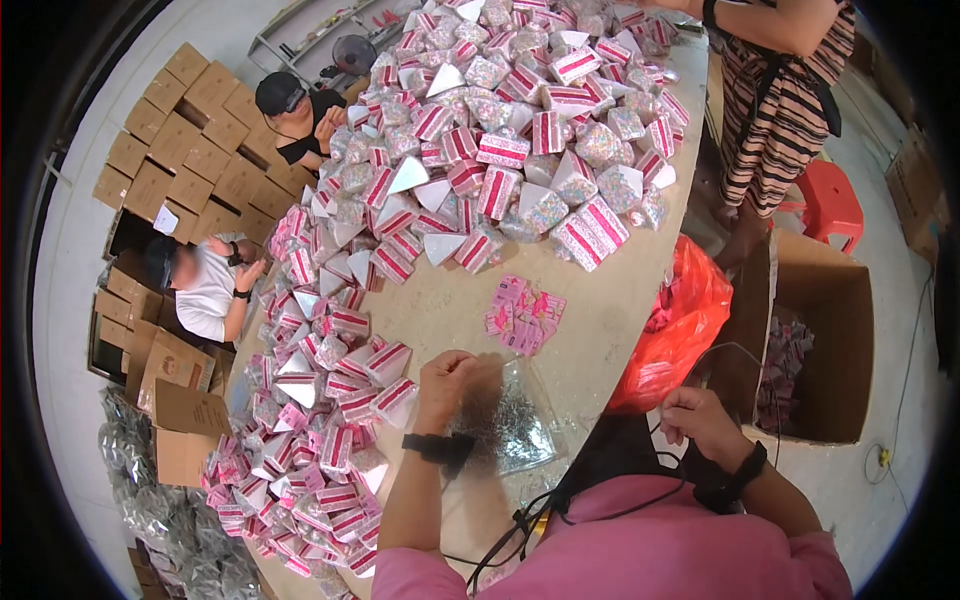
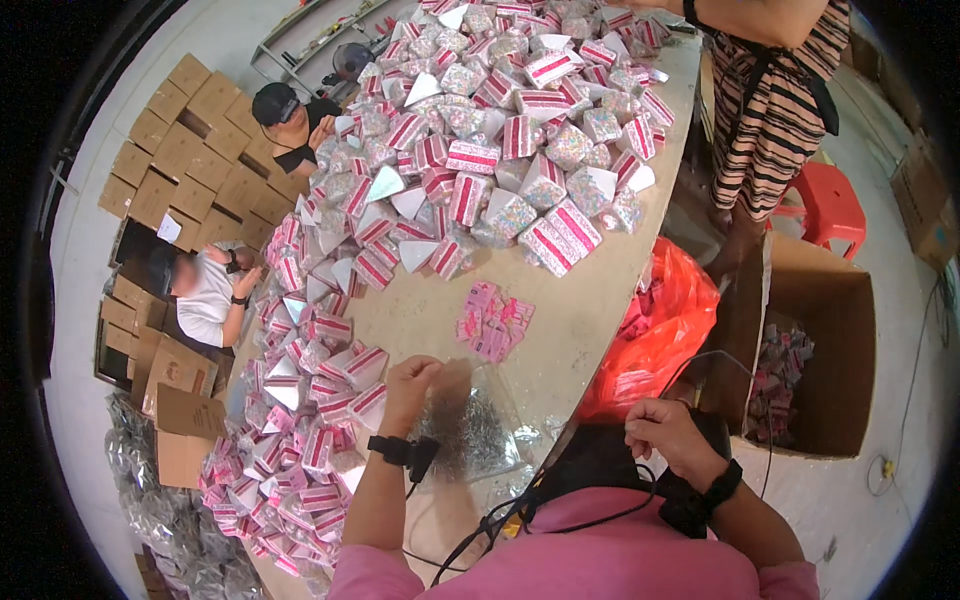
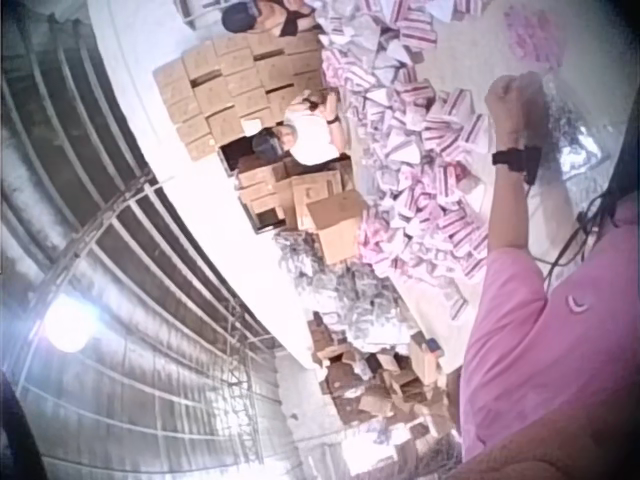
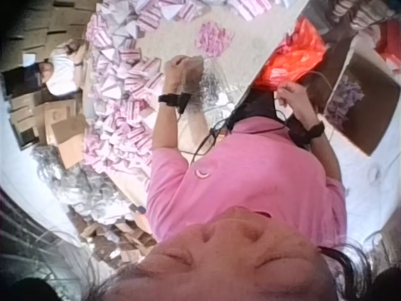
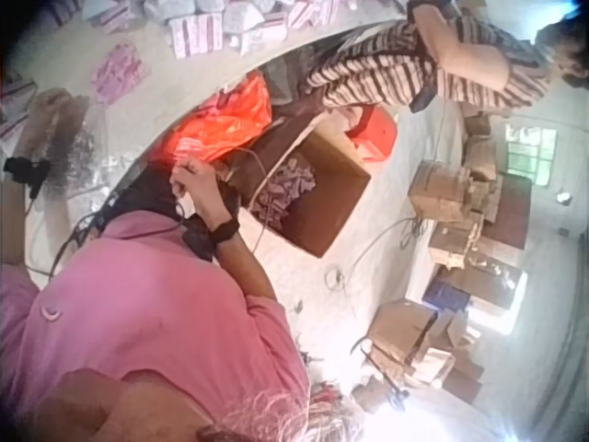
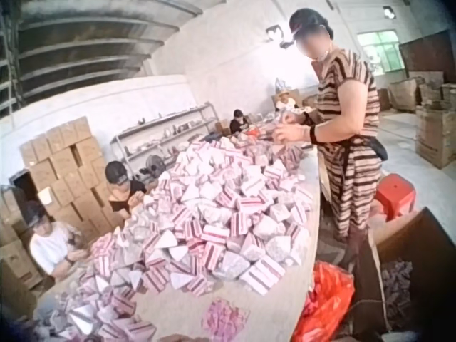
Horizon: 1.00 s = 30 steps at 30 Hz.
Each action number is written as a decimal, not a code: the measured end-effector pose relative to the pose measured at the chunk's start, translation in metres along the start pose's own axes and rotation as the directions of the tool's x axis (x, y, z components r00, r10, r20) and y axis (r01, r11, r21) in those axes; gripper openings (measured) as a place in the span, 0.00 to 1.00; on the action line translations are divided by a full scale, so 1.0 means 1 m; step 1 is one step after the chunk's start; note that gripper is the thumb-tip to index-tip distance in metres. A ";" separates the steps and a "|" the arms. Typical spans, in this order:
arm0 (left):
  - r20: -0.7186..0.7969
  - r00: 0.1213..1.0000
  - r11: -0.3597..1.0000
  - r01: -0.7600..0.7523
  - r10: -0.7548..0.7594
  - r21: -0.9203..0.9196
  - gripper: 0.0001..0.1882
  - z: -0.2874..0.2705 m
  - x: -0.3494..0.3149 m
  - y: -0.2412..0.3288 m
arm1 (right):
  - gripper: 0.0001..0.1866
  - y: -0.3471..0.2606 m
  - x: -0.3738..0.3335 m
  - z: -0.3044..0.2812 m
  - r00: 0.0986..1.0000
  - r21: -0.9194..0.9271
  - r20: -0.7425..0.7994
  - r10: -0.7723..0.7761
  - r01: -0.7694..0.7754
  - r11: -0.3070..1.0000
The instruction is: Packaging triangular striped gift boxes by applying small pink labels to the edges.
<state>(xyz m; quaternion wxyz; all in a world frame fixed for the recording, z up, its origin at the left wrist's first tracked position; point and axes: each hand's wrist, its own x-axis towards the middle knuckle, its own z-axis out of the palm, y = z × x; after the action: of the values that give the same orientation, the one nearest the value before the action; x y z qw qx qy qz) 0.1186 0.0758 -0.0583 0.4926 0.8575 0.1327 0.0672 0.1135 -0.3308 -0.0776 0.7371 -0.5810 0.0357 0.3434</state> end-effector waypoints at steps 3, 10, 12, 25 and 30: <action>0.001 0.997 0.996 -0.074 0.074 0.044 0.05 -0.014 -0.013 0.013 | 0.03 0.000 -0.001 -0.002 1.000 -0.001 -0.002 -0.017 0.017 1.000; 0.123 0.984 0.909 -0.168 0.130 0.382 0.12 -0.016 -0.033 0.053 | 0.02 0.003 -0.001 -0.001 0.996 -0.094 0.050 -0.079 0.083 0.992; 0.109 0.961 0.897 -0.277 0.255 0.343 0.12 0.000 -0.022 0.069 | 0.01 -0.002 -0.001 0.004 0.993 -0.082 0.090 -0.077 0.085 0.993; 0.196 0.932 0.516 -0.334 0.304 0.789 0.11 0.105 0.054 0.045 | 0.03 0.000 -0.005 -0.001 0.994 0.061 0.058 -0.092 0.089 0.994; 0.048 0.982 0.920 -0.189 0.183 0.344 0.11 0.065 0.073 0.053 | 0.03 -0.006 -0.004 0.002 0.997 0.016 0.012 -0.072 0.071 0.997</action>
<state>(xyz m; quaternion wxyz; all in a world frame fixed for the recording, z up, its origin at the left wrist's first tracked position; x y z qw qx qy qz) 0.2130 0.0184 -0.0469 0.3262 0.9400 0.0568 0.0828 0.1130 -0.3313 -0.0699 0.7536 -0.5740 0.0128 0.3202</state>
